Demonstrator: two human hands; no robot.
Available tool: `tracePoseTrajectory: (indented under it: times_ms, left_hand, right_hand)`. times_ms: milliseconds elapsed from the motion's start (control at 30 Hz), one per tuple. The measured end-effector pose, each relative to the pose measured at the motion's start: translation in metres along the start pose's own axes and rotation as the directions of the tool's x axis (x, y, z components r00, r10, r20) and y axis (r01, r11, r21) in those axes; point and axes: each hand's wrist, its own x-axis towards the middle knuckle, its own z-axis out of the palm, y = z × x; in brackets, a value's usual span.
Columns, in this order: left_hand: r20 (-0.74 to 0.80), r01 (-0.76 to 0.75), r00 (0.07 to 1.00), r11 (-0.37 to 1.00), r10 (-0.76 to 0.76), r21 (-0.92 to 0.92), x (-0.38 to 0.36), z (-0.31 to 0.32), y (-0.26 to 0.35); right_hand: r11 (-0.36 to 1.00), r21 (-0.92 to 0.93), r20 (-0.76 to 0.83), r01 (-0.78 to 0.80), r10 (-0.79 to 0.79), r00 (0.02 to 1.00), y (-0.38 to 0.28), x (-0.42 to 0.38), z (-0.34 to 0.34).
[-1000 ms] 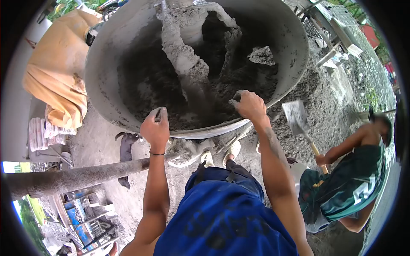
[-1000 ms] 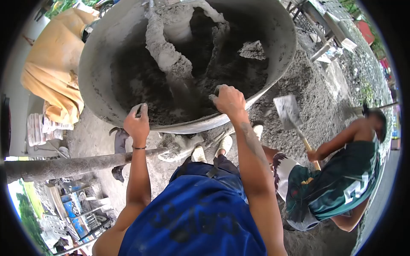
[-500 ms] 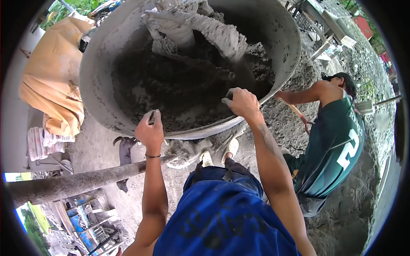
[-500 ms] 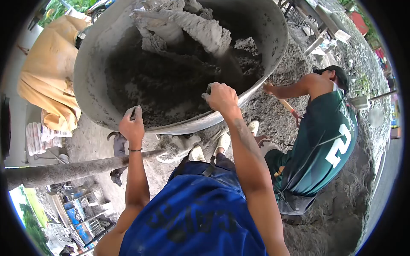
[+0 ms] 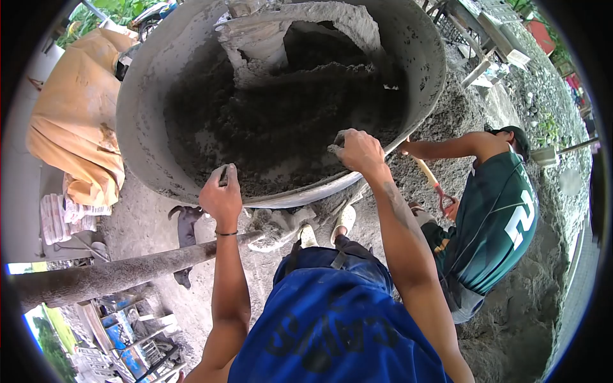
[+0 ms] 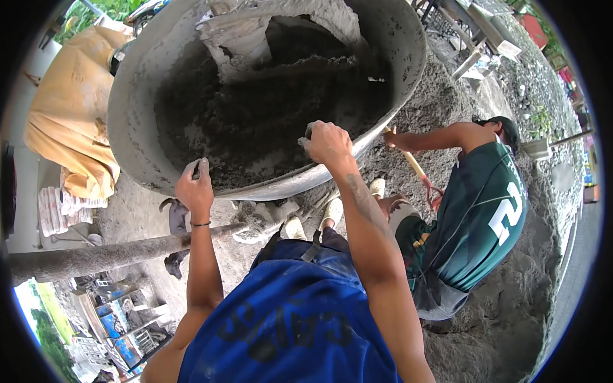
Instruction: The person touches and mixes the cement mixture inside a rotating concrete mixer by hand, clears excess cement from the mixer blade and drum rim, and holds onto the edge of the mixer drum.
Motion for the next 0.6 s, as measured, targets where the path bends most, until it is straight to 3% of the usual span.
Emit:
tracePoseTrajectory:
  times_ms: [600]
  left_hand:
    - [-0.008,-0.029,1.000,0.999,0.029,0.015,-0.0013,-0.0015,-0.0018]
  right_hand:
    - [1.000,-0.010,0.021,-0.016,0.016,1.000,-0.0050,-0.0038,-0.0031]
